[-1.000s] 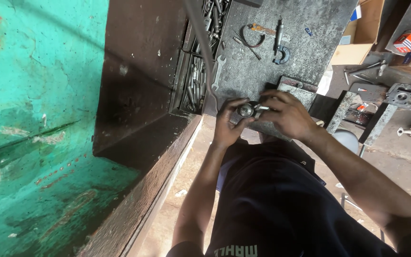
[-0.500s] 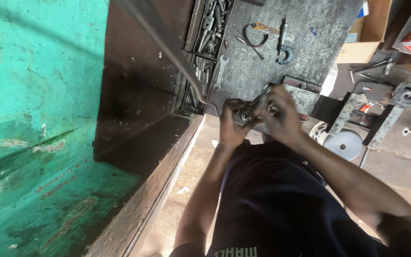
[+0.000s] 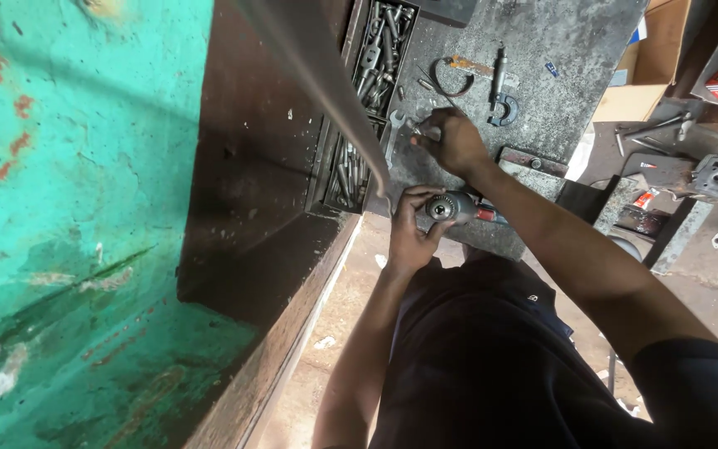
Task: Inspecting and cleaning engine components, then using a drill and micrometer to work on a small mechanical part.
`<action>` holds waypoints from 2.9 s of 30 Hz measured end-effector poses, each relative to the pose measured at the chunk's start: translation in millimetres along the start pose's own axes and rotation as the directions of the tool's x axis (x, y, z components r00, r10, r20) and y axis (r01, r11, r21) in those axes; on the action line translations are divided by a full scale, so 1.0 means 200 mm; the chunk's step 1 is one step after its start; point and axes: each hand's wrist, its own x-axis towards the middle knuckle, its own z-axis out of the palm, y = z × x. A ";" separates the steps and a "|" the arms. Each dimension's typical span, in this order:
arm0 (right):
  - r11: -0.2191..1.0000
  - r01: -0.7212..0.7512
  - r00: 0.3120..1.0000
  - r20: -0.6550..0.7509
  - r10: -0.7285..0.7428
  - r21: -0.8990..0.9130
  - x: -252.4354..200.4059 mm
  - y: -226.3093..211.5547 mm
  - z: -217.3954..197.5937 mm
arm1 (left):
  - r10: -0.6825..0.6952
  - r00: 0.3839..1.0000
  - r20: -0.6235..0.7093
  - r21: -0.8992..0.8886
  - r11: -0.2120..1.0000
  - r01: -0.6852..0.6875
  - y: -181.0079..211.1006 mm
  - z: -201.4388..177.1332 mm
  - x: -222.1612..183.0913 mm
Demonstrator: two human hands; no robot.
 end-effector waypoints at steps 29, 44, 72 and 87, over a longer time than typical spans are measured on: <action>0.916 0.142 0.990 -0.031 -0.141 0.375 -0.35 -0.26 -0.48 | -0.009 0.996 -0.088 0.017 1.000 0.010 -0.06 -0.02 0.01; 0.901 0.435 0.896 0.103 -0.432 -0.007 -0.59 -0.43 -0.61 | -0.164 0.986 0.006 0.063 0.985 0.163 -0.03 -0.04 0.03; 0.777 0.514 0.851 0.101 -0.515 -0.364 -0.67 -0.42 -0.57 | 0.048 0.997 0.066 0.029 0.998 -0.050 0.13 -0.01 0.11; 0.907 0.108 0.993 -0.094 -0.077 0.408 -0.81 -0.09 -0.46 | 0.180 0.983 -0.032 -0.089 0.979 -0.182 0.20 0.06 0.15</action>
